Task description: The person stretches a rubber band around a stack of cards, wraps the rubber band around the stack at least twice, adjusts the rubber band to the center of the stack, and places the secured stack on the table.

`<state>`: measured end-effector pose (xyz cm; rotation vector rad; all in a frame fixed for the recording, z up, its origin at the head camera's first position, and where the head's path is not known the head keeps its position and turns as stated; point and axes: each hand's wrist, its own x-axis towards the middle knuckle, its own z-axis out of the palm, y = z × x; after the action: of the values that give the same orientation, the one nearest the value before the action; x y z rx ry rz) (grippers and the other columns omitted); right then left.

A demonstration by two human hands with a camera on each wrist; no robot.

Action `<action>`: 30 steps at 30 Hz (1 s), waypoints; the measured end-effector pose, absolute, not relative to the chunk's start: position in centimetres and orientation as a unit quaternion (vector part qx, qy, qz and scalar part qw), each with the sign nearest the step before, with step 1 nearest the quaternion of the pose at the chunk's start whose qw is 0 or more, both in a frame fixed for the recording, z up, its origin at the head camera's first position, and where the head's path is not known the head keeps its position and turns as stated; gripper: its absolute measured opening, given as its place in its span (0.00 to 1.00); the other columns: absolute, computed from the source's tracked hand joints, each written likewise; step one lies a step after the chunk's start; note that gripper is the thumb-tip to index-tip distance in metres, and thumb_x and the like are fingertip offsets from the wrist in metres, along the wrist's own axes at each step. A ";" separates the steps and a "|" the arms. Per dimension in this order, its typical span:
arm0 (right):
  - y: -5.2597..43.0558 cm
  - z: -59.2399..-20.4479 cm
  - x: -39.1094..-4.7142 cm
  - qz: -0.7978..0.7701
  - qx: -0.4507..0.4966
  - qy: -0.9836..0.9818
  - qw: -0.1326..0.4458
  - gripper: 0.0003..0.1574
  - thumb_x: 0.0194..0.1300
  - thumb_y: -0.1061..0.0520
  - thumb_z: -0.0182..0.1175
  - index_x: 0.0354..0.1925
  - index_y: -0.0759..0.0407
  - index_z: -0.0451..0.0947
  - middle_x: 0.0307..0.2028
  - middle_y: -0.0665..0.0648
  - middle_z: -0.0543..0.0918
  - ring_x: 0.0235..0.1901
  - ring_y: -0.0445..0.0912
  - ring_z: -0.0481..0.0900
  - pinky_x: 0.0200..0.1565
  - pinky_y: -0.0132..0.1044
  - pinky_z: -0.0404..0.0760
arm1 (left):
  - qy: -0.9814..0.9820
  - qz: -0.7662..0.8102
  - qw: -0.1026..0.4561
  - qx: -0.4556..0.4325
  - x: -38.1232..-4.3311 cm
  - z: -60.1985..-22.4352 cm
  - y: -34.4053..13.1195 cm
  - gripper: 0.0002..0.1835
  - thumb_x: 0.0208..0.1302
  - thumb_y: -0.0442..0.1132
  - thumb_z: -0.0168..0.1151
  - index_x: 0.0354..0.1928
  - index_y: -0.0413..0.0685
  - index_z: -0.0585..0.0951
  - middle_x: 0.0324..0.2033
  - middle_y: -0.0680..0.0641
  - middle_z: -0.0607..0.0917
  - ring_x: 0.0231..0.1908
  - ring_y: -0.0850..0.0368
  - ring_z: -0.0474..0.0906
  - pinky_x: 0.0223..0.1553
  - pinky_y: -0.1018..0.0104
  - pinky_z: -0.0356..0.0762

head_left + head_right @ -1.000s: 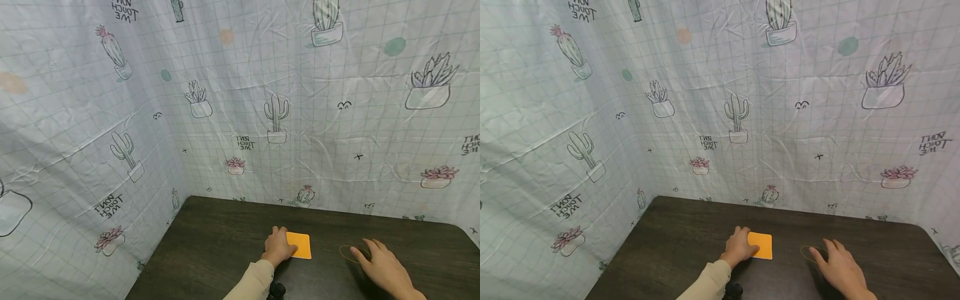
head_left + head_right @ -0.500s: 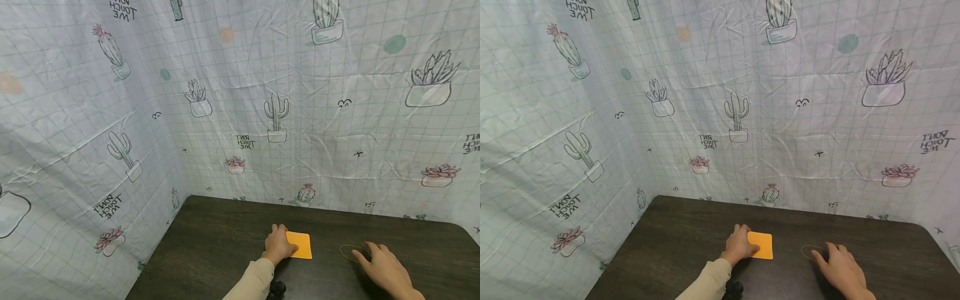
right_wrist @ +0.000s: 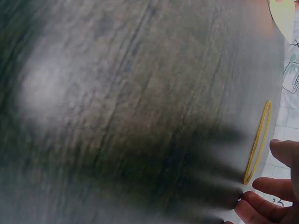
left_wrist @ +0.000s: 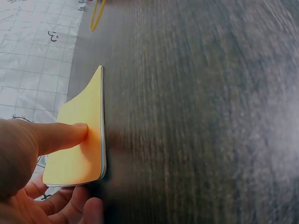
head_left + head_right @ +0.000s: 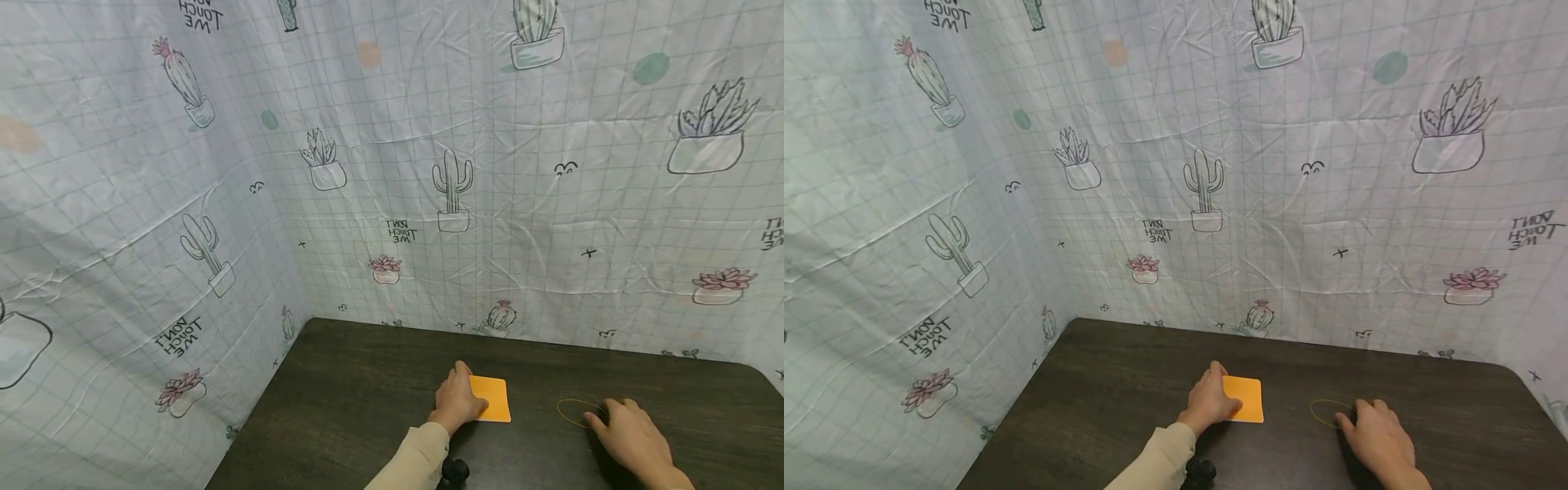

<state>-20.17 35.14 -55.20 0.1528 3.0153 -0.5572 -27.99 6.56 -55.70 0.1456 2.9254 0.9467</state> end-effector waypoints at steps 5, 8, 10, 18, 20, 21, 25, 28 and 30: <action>35.1 -55.4 -20.4 -0.171 0.049 0.984 0.023 0.34 0.68 0.43 0.63 0.45 0.77 0.78 0.35 0.68 0.77 0.36 0.65 0.76 0.39 0.61 0.75 | 0.944 0.325 0.033 0.046 -27.9 -55.8 6.6 0.32 0.48 0.43 0.82 0.48 0.56 0.69 0.35 0.51 0.81 0.32 0.54 0.77 0.37 0.56 0.77; 35.0 -55.4 -20.3 -0.170 0.055 0.984 0.024 0.31 0.68 0.45 0.64 0.45 0.75 0.78 0.34 0.67 0.76 0.35 0.63 0.76 0.37 0.59 0.76 | 0.941 0.334 0.039 0.046 -27.9 -55.7 6.5 0.32 0.49 0.43 0.82 0.49 0.57 0.69 0.35 0.50 0.82 0.31 0.54 0.78 0.35 0.56 0.77; 34.9 -55.3 -20.3 -0.173 0.061 0.983 0.027 0.28 0.67 0.46 0.65 0.44 0.73 0.79 0.35 0.67 0.76 0.34 0.63 0.76 0.35 0.58 0.76 | 0.937 0.344 0.044 0.046 -27.9 -55.6 6.5 0.31 0.50 0.42 0.81 0.49 0.57 0.68 0.35 0.49 0.83 0.31 0.54 0.78 0.35 0.56 0.77; 35.2 -55.4 -20.6 -0.185 0.071 0.980 0.027 0.17 0.65 0.54 0.67 0.41 0.68 0.80 0.35 0.66 0.76 0.35 0.63 0.76 0.33 0.59 0.76 | 0.918 0.390 0.047 0.052 -27.7 -55.6 6.4 0.31 0.49 0.38 0.82 0.47 0.59 0.67 0.35 0.51 0.81 0.33 0.58 0.77 0.37 0.59 0.77; 35.3 -55.4 -20.8 -0.186 0.077 0.979 0.033 0.17 0.64 0.54 0.68 0.42 0.68 0.80 0.35 0.66 0.77 0.35 0.64 0.77 0.33 0.59 0.76 | 0.913 0.402 0.046 0.055 -27.7 -55.7 6.3 0.31 0.49 0.37 0.81 0.46 0.58 0.67 0.35 0.51 0.81 0.33 0.58 0.77 0.37 0.59 0.78; 35.3 -55.4 -20.9 -0.186 0.080 0.979 0.037 0.17 0.64 0.55 0.68 0.42 0.69 0.80 0.35 0.66 0.77 0.36 0.64 0.76 0.33 0.60 0.76 | 0.910 0.409 0.045 0.056 -27.7 -55.6 6.2 0.31 0.49 0.36 0.81 0.46 0.58 0.68 0.35 0.51 0.81 0.33 0.58 0.77 0.38 0.60 0.79; 35.4 -55.3 -21.2 -0.184 0.084 0.978 0.046 0.17 0.64 0.55 0.68 0.42 0.69 0.81 0.35 0.66 0.77 0.36 0.64 0.77 0.35 0.60 0.76 | 0.897 0.436 0.048 0.057 -27.7 -55.6 6.0 0.29 0.49 0.33 0.81 0.45 0.55 0.70 0.36 0.51 0.80 0.35 0.59 0.77 0.40 0.61 0.81; 35.4 -55.3 -21.3 -0.183 0.084 0.978 0.047 0.15 0.64 0.57 0.68 0.41 0.69 0.80 0.35 0.67 0.77 0.36 0.64 0.77 0.36 0.60 0.76 | 0.889 0.452 0.050 0.054 -27.8 -55.6 5.8 0.26 0.48 0.32 0.81 0.45 0.50 0.75 0.36 0.52 0.80 0.35 0.59 0.77 0.41 0.62 0.82; 35.5 -55.2 -21.3 -0.183 0.082 0.979 0.044 0.14 0.64 0.58 0.67 0.41 0.69 0.81 0.36 0.67 0.77 0.36 0.65 0.77 0.37 0.61 0.76 | 0.882 0.465 0.055 0.052 -27.9 -55.6 5.8 0.23 0.47 0.31 0.81 0.44 0.46 0.79 0.34 0.52 0.80 0.33 0.60 0.76 0.39 0.62 0.82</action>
<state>-21.32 35.48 -55.24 0.2519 2.9914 -0.5608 -27.87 5.76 -55.60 0.1587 2.6776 1.4112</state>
